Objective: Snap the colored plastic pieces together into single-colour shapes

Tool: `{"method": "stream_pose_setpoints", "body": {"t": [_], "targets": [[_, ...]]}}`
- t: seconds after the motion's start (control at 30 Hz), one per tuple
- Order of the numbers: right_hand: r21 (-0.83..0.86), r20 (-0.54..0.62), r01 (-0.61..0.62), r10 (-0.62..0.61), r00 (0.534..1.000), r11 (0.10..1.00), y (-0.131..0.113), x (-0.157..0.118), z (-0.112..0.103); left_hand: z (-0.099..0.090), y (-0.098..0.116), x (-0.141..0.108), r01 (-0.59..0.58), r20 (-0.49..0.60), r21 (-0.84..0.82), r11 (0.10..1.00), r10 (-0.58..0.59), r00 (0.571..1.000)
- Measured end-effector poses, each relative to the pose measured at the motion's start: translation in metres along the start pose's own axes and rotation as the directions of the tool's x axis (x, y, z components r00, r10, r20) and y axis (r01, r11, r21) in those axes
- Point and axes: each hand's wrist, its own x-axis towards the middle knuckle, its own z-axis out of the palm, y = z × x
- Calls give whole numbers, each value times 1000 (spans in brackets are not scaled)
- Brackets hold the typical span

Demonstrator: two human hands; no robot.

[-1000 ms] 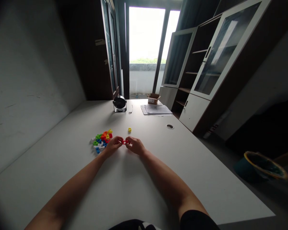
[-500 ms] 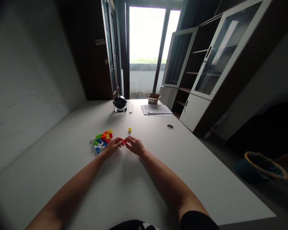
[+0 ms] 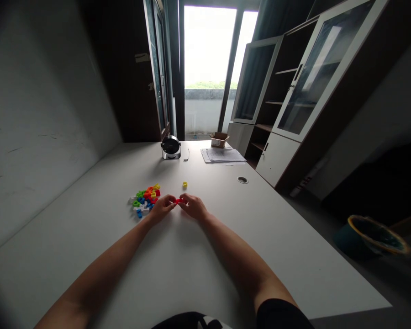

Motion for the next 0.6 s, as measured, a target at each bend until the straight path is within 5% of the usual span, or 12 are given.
{"method": "stream_pose_setpoints", "body": {"t": [0.23,0.6], "targets": [[78,-3,-49,50,999,996,6,-1,6,2,-3,-1,-10,-11,77,997,11,1000],[169,-8,-18,19,1000,985,3,0,4,2,-12,2,19,1,-47,999,-19,1000]]}}
